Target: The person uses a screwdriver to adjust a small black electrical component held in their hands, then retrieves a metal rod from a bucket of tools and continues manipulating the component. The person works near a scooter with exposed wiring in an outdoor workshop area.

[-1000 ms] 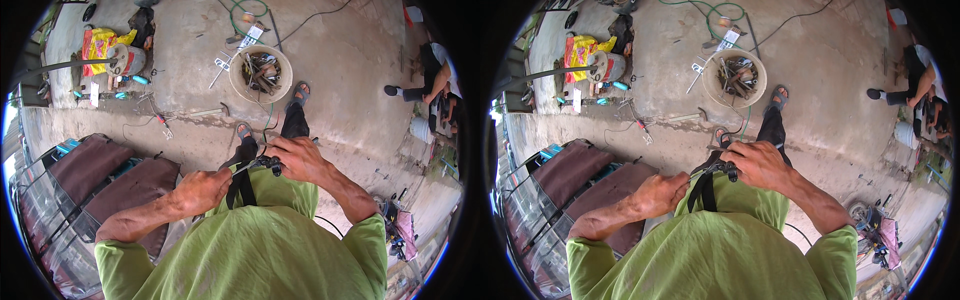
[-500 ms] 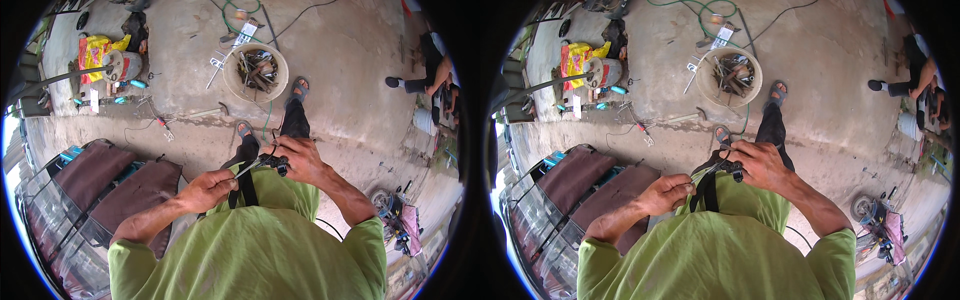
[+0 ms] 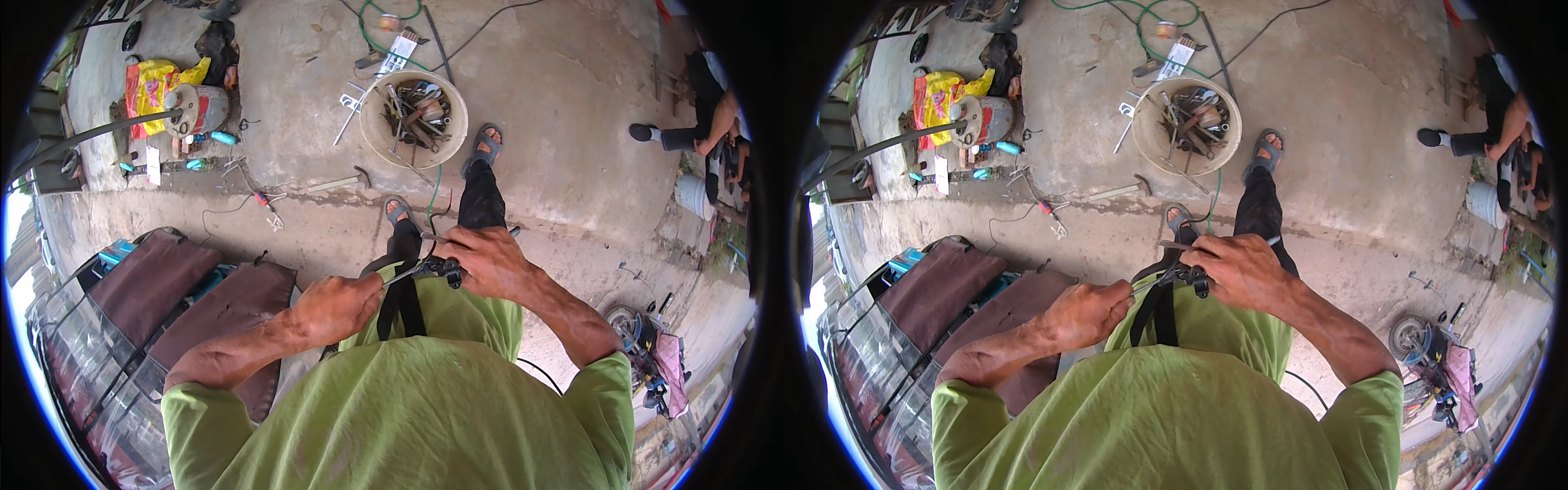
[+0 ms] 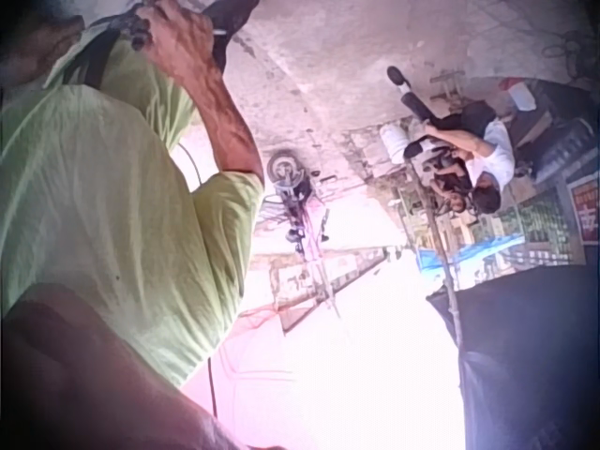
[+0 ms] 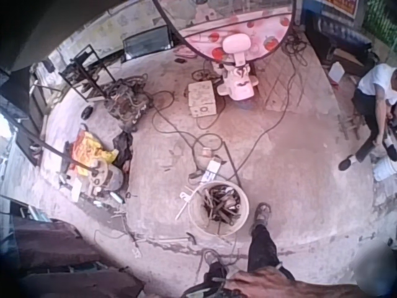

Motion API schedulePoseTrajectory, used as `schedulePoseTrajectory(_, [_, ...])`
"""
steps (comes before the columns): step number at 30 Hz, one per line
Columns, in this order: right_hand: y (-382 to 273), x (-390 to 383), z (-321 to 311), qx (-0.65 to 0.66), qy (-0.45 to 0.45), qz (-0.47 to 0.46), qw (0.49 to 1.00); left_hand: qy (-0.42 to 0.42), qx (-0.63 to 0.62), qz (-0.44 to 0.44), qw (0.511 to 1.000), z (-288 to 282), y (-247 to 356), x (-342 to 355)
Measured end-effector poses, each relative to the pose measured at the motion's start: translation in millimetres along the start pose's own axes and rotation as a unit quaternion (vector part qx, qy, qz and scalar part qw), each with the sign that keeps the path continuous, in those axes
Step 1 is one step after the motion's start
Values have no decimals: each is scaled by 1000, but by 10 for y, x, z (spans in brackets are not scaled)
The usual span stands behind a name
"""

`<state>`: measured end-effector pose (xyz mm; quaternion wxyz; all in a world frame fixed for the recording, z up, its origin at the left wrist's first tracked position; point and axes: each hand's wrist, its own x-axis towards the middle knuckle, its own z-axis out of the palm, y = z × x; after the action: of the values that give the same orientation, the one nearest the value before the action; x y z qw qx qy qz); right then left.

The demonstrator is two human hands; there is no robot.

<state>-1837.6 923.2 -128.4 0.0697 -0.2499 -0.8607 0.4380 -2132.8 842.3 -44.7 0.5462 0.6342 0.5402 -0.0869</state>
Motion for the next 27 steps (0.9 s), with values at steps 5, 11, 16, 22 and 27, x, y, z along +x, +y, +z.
schedulePoseTrajectory(5, [103,-19,64,2,124,-17,992,-12,-169,47,984,-157,-97,102])
schedulePoseTrajectory(11, [62,-7,8,-20,213,-59,975,-171,-534,-145,815,-253,51,75])
schedulePoseTrajectory(16, [68,-82,21,-26,142,-18,989,-143,-570,-177,789,-45,64,61])
schedulePoseTrajectory(22, [-40,-40,-10,-1,74,32,997,37,-248,6,968,277,-79,-5])
schedulePoseTrajectory(27, [-35,-3,-1,3,13,32,999,38,-101,-4,994,134,-29,-39])
